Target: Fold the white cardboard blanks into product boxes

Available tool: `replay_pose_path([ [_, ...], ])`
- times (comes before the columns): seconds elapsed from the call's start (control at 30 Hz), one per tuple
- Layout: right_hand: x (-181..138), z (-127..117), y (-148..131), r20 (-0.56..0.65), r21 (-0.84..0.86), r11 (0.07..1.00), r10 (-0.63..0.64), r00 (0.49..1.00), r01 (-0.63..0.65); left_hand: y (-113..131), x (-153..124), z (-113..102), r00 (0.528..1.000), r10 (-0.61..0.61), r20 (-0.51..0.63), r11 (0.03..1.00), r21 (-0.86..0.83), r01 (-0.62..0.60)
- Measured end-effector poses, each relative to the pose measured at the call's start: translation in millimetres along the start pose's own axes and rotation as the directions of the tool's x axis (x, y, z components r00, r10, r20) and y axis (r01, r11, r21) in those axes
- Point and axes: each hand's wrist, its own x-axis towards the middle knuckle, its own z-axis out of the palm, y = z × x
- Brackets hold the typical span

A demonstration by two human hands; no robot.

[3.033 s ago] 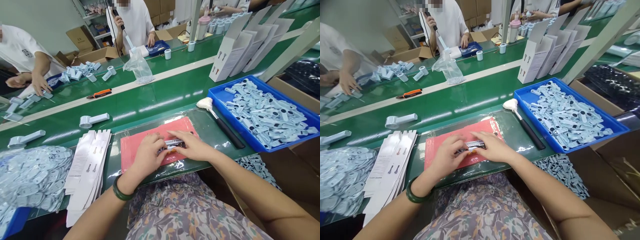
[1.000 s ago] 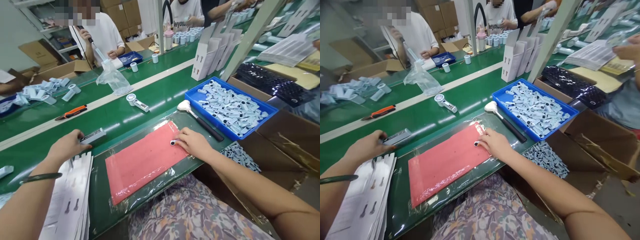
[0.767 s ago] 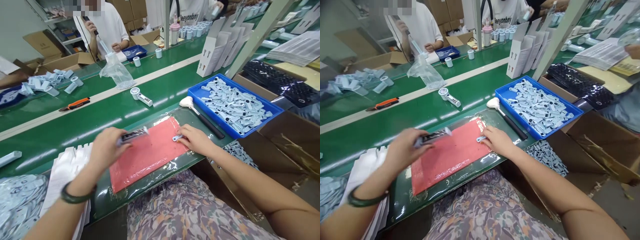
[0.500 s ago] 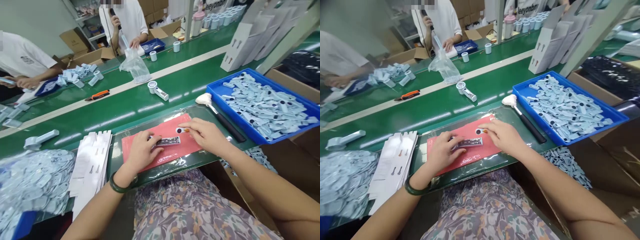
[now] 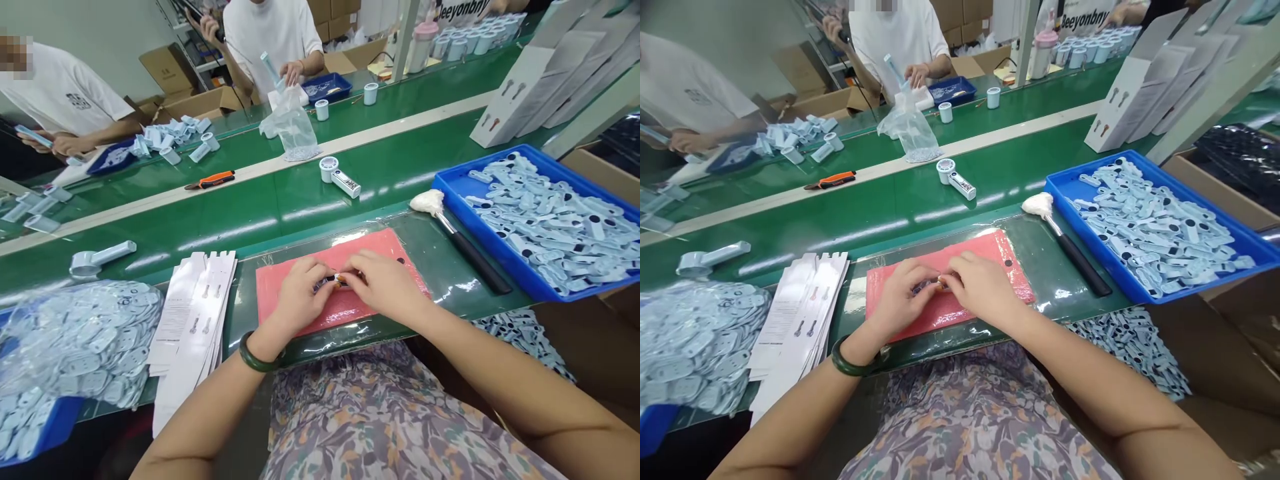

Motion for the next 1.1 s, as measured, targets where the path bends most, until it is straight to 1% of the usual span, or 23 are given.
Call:
replay_pose_path([
  [0.07, 0, 0, 0, -0.012, 0.077, 0.997, 0.025, 1.000, -0.024, 0, 0, 1, 1.000, -0.015, -0.014, 1.000, 0.001, 0.015],
  [0.13, 0, 3, 1, -0.022, 0.119, 0.992, 0.042, 0.999, -0.040, 1, -1, 1, 0.999, -0.032, -0.027, 0.999, 0.002, 0.032],
  [0.2, 0, 8, 4, -0.029, 0.151, 0.988, 0.048, 0.998, -0.044, 2, -2, 2, 0.998, -0.046, -0.033, 0.999, 0.001, 0.047],
  [0.3, -1, 19, 15, -0.054, 0.283, 0.959, 0.044, 0.998, -0.027, 3, -2, 2, 0.998, -0.053, -0.032, 0.999, 0.006, 0.053],
  [0.37, -3, 24, 25, -0.036, 0.374, 0.927, 0.032, 0.999, -0.016, 6, -4, 0, 0.999, -0.043, -0.026, 0.999, 0.018, 0.043],
  [0.4, -5, 25, 29, -0.008, 0.394, 0.919, 0.019, 1.000, -0.015, 8, -6, -1, 0.999, -0.032, -0.019, 0.999, 0.025, 0.033],
  [0.47, -9, 24, 34, 0.072, 0.362, 0.932, -0.043, 0.996, 0.014, 13, -12, -1, 1.000, -0.011, 0.001, 0.999, 0.046, 0.011],
  [0.53, -15, 21, 35, 0.156, 0.284, 0.955, -0.135, 0.978, 0.087, 18, -21, 1, 1.000, 0.001, 0.024, 0.996, 0.087, -0.003],
  [0.6, -21, 19, 33, 0.207, 0.210, 0.965, -0.203, 0.957, 0.160, 22, -29, 5, 0.999, -0.004, 0.040, 0.991, 0.136, -0.001],
  [0.67, -25, 19, 29, 0.200, 0.146, 0.973, -0.209, 0.957, 0.181, 24, -34, 10, 0.999, -0.009, 0.044, 0.983, 0.184, 0.000],
  [0.77, -27, 22, 26, 0.168, 0.075, 0.983, -0.180, 0.969, 0.170, 27, -35, 14, 0.999, -0.003, 0.048, 0.976, 0.220, -0.007],
  [0.87, -26, 23, 30, 0.181, 0.087, 0.970, -0.239, 0.954, 0.227, 30, -34, 11, 0.996, 0.000, 0.087, 0.966, 0.257, -0.022],
  [0.97, -25, 23, 35, 0.186, 0.094, 0.944, -0.330, 0.925, 0.317, 32, -32, 7, 0.988, -0.023, 0.151, 0.935, 0.354, -0.032],
  [1.03, -23, 25, 36, 0.185, 0.062, 0.940, -0.341, 0.922, 0.336, 33, -30, 6, 0.983, -0.042, 0.180, 0.918, 0.395, -0.033],
  [1.1, -21, 26, 33, 0.188, 0.049, 0.946, -0.324, 0.927, 0.320, 34, -28, 6, 0.978, -0.040, 0.205, 0.915, 0.401, -0.047],
])
